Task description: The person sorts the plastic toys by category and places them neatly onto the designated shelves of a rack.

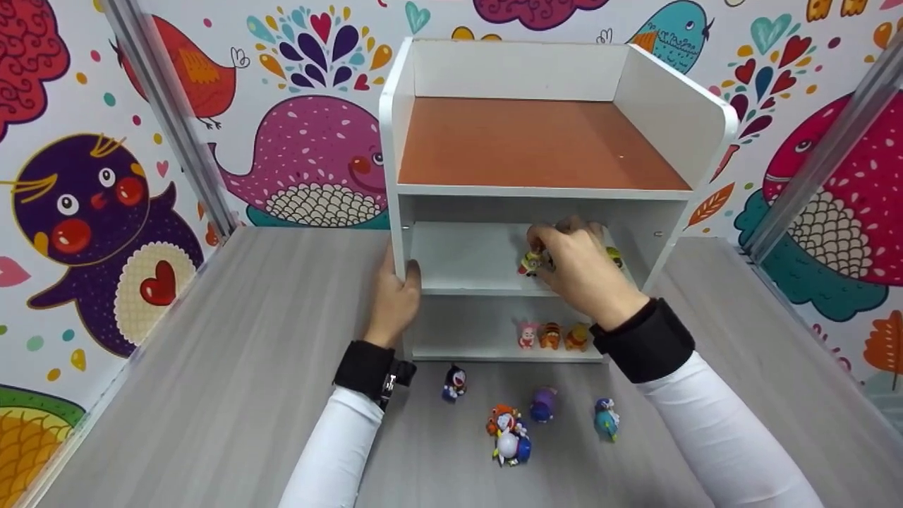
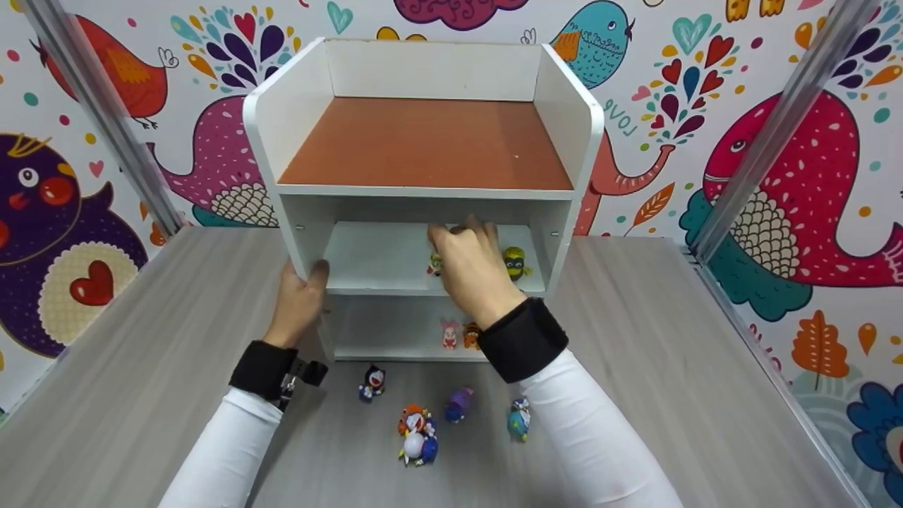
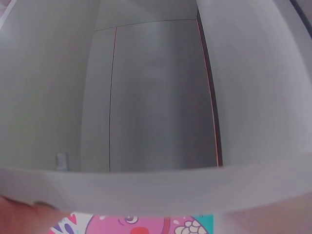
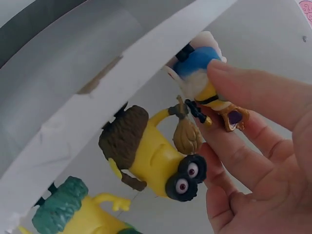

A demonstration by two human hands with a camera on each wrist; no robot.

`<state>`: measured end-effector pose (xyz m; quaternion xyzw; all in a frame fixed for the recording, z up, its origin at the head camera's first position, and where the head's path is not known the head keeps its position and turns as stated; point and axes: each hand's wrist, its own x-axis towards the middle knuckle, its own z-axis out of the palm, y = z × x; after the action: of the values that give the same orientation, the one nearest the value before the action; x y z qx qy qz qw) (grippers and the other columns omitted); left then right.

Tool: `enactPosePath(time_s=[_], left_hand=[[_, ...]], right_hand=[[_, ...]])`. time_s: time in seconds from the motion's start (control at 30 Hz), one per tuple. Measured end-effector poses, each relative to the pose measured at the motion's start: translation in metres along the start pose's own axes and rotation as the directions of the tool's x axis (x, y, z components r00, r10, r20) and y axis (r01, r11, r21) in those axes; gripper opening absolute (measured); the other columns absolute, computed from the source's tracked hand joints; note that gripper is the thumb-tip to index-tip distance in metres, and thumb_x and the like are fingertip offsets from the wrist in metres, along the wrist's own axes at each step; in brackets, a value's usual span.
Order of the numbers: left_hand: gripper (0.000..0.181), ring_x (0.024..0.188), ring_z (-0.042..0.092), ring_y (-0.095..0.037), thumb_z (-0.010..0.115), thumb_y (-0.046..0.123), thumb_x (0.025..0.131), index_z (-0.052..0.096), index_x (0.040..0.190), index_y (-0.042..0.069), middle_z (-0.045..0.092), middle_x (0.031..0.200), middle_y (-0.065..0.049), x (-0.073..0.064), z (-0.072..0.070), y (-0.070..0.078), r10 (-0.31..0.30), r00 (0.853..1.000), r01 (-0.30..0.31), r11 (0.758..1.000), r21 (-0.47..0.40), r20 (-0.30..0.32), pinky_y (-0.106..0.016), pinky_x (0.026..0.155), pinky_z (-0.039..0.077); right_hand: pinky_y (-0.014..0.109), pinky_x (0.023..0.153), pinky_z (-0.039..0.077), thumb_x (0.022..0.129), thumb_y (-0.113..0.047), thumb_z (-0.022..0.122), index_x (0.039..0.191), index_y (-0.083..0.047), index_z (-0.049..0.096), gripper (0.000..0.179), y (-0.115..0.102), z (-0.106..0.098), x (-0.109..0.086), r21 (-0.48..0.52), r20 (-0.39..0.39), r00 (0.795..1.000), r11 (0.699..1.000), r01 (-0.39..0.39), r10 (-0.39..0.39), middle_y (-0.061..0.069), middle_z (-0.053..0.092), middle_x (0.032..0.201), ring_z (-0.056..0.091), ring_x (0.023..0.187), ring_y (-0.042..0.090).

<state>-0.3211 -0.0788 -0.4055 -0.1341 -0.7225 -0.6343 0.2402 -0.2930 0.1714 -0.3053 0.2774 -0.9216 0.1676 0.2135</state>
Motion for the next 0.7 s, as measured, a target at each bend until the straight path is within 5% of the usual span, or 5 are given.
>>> enactPosePath(time_s=[0.43,0.7], left_hand=[[0.062,0.152,0.025,-0.038,0.041,0.000,0.097,0.023,0.156,-0.005,0.030,0.161,-0.026,-0.0002,-0.0016,0.0018,-0.025,0.999,0.025,1.000,0.001,0.020,-0.053,0.127,0.018],[0.060,0.150,0.030,-0.039,0.043,0.000,0.097,0.028,0.154,-0.007,0.036,0.158,-0.027,-0.0005,-0.0010,0.0009,-0.034,0.999,0.034,0.999,0.015,0.001,-0.052,0.126,0.021]], right_hand=[[0.053,0.082,0.035,0.081,0.009,0.069,0.096,-0.004,0.062,0.021,0.0003,0.0004,0.0029,-0.009,-0.008,1.000,1.000,0.009,-0.009,0.014,0.067,0.083,0.054,0.093,0.039],[0.058,0.087,0.037,0.080,0.007,0.071,0.118,-0.001,0.064,0.040,0.0008,0.0007,0.0024,-0.043,0.022,1.000,0.999,0.007,-0.006,0.017,0.073,0.094,0.054,0.100,0.041]])
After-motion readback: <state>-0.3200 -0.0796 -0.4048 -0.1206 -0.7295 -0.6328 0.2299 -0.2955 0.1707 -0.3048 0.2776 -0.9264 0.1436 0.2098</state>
